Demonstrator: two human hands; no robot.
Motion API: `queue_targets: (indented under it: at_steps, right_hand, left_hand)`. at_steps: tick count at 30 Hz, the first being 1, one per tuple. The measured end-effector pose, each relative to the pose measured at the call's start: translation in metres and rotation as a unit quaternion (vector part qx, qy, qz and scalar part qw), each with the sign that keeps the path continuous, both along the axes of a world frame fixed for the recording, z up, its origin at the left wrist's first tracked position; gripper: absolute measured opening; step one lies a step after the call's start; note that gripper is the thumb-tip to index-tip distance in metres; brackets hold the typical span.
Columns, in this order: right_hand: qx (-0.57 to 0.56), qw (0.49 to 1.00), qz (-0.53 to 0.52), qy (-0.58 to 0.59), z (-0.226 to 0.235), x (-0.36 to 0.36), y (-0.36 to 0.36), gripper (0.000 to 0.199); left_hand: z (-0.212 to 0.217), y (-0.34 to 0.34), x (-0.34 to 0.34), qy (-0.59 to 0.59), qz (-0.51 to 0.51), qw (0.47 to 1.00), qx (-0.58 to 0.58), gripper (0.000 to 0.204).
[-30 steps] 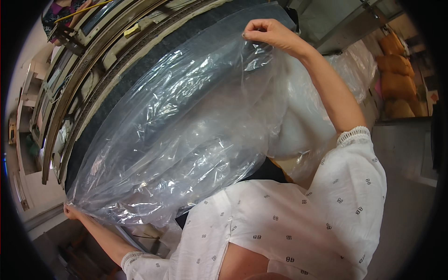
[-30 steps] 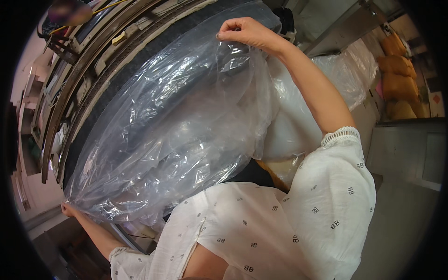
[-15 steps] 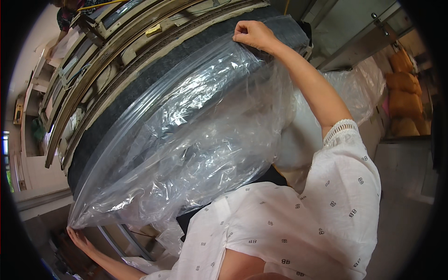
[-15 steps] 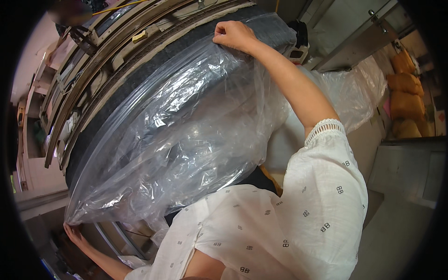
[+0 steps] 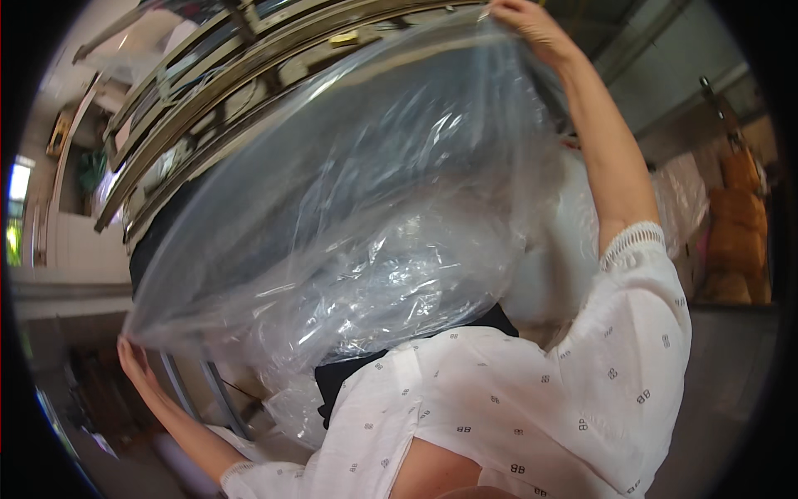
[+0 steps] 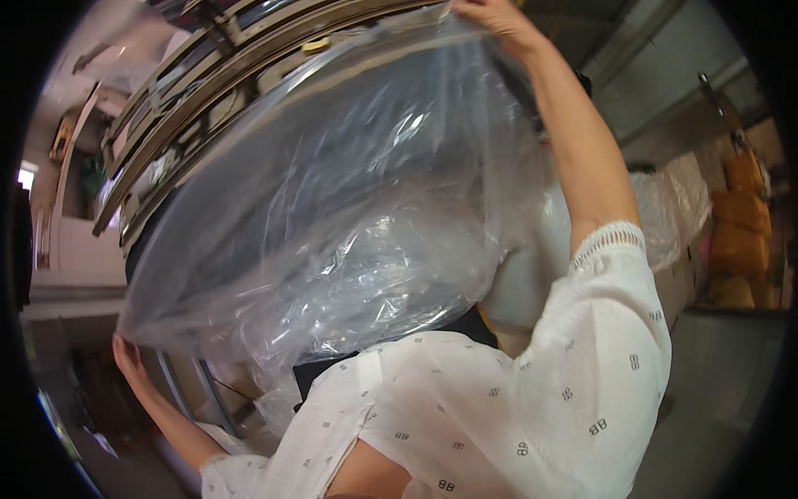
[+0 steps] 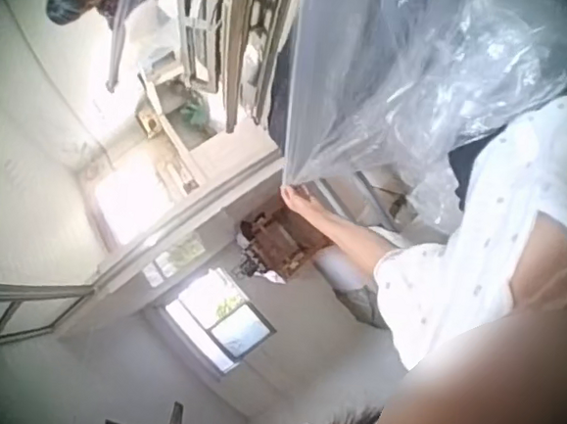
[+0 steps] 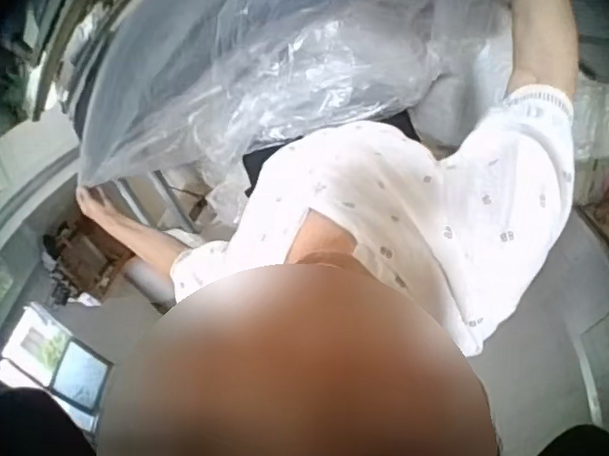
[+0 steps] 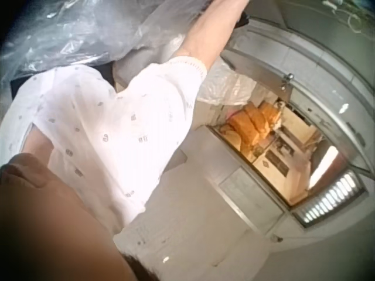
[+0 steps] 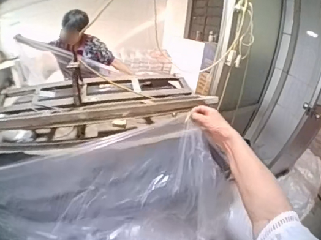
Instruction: The recorder is wrapping a large industrial component or machine part in protective plastic sheeting.
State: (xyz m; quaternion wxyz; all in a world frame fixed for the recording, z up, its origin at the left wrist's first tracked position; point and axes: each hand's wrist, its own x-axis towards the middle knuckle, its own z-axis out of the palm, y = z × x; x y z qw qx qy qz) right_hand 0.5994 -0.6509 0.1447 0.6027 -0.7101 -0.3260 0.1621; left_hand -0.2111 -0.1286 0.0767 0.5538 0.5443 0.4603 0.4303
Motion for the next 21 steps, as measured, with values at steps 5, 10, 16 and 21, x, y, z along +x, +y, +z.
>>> queue_targets:
  at_steps: [5,10,16,21]
  right_hand:
    - [0.175,0.973,-0.14,-0.046,-0.014,0.049,0.013,0.044]
    - [-0.093,0.909,-0.321,-0.249,-0.129,0.101,0.017,0.027]
    - [0.009,0.93,-0.198,-0.309,-0.159,0.15,0.008,0.022]
    - [-0.093,0.906,-0.248,-0.329,-0.145,0.145,0.016,0.028]
  left_hand:
    - [0.019,0.017,0.1,-0.153,0.095,0.983,0.037,0.034]
    - [-0.05,0.035,0.207,0.142,0.176,0.925,0.304,0.014]
    - [-0.056,0.067,0.236,0.03,0.129,0.959,0.249,0.016]
    - [-0.054,0.082,0.25,0.078,0.142,0.962,0.219,0.016]
